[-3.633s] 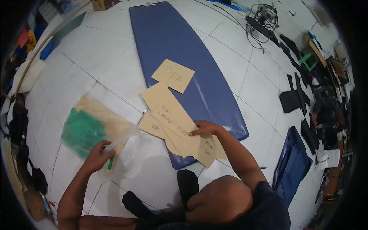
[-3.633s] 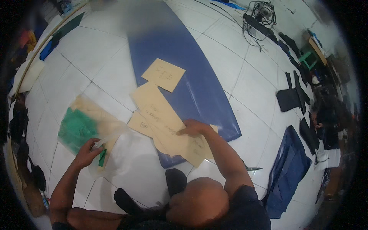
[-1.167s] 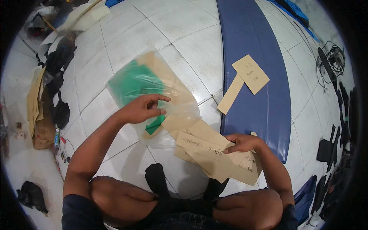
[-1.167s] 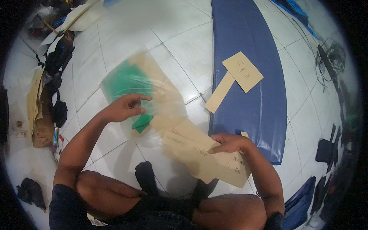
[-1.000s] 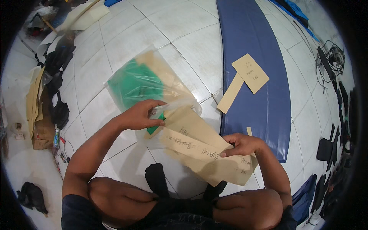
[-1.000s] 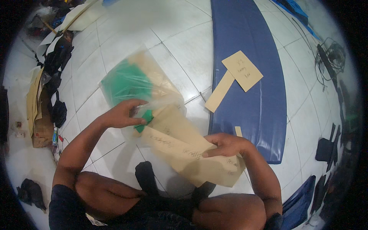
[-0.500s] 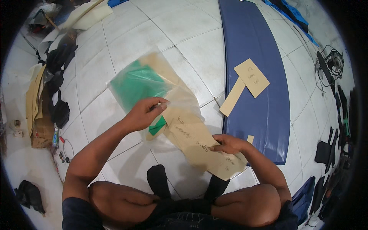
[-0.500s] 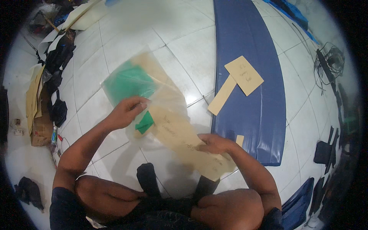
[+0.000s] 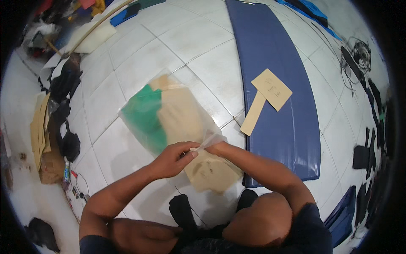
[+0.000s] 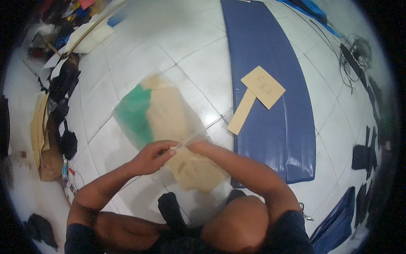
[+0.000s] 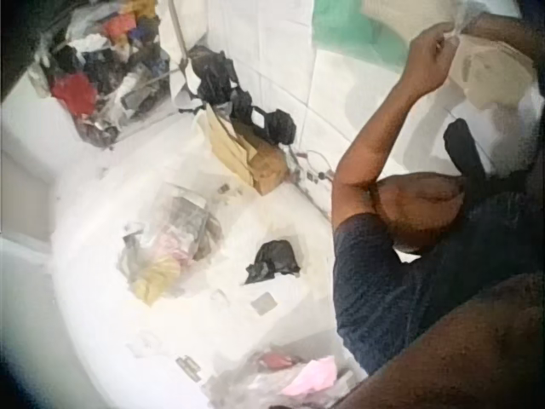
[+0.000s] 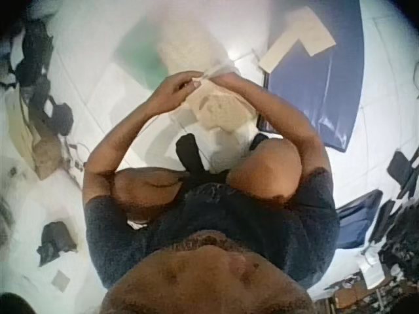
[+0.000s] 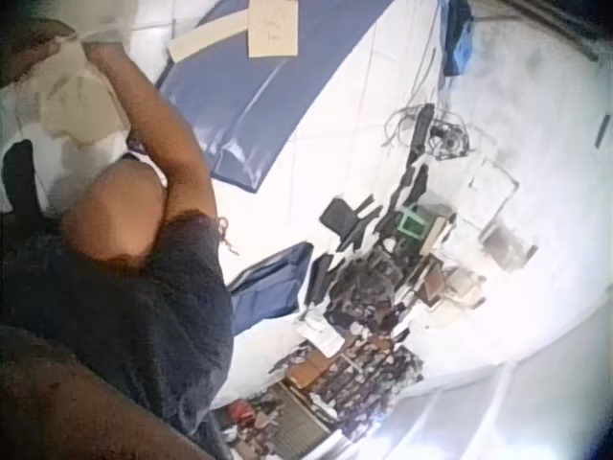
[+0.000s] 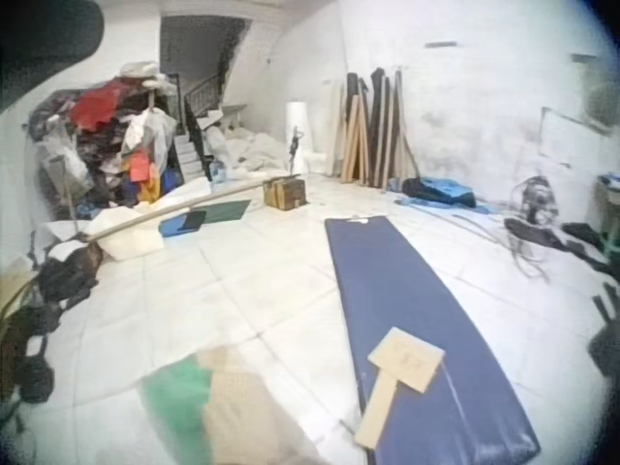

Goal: The person sorts through paper patterns and green fabric pieces on the floor, places them into a plastic bag, and then secures a blue mat with clips.

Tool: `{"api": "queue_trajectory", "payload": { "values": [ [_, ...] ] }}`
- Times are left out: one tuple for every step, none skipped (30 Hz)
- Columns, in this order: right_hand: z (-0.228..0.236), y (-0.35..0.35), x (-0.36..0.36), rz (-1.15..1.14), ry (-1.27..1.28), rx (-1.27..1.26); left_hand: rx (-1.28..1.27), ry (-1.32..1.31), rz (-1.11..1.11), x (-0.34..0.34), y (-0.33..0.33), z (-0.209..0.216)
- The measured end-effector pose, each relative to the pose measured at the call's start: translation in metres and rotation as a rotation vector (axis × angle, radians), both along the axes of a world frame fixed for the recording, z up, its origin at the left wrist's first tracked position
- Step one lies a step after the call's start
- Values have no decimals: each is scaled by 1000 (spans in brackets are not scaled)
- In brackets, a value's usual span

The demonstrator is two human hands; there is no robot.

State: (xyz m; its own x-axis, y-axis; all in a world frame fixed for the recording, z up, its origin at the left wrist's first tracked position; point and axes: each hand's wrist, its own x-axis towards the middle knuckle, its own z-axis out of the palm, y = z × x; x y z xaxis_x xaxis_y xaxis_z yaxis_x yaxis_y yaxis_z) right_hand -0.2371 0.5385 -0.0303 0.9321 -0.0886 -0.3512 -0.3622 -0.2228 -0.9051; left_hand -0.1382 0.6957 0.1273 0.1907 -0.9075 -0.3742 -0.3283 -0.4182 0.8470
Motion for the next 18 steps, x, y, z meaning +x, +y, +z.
{"api": "queue_trajectory", "payload": {
  "values": [
    [-35,-11,10,-103,-138,61,-34,-8,-20,-7,-10,2],
    [-69,-31,11,-191,-277,98,-82,-6,-49,-18,-23,4],
    [-58,-17,48,-211,-315,100,-68,-66,-24,-11,-12,1],
    [-45,-17,68,-254,-325,67,-65,-55,-27,-9,-12,-2],
    [8,-1,93,-203,-168,-113,-32,-79,4,-1,0,4],
    [36,2,92,-201,-211,-243,-29,-76,11,-2,2,9],
    [49,-3,81,-206,-214,-398,-56,-67,-3,-5,0,3],
    [57,-11,73,-211,-232,-547,-79,-77,-18,-9,-5,4],
    [37,-17,64,-250,-362,-712,-106,-83,-27,-12,-8,2],
    [3,-20,52,-279,-491,-877,-126,-66,-22,-13,-11,-2],
    [-20,-19,39,-287,-629,-1034,-141,-48,-1,-11,-9,-7],
    [-1,-11,27,10,-403,-804,-145,-46,35,-3,1,-10],
    [35,-8,10,292,-179,-562,-81,-49,81,5,10,-10],
    [59,-19,-12,402,-211,-378,-82,-29,109,7,13,-13],
    [73,-36,-32,507,-254,-192,-83,-22,139,8,14,-14],
    [74,-61,-49,274,-77,37,-79,-13,163,10,14,-16],
    [67,-88,-58,47,88,276,-71,-9,195,14,18,-20],
    [46,-124,-68,-222,-73,-74,-48,15,200,10,15,-24]
  ]
}}
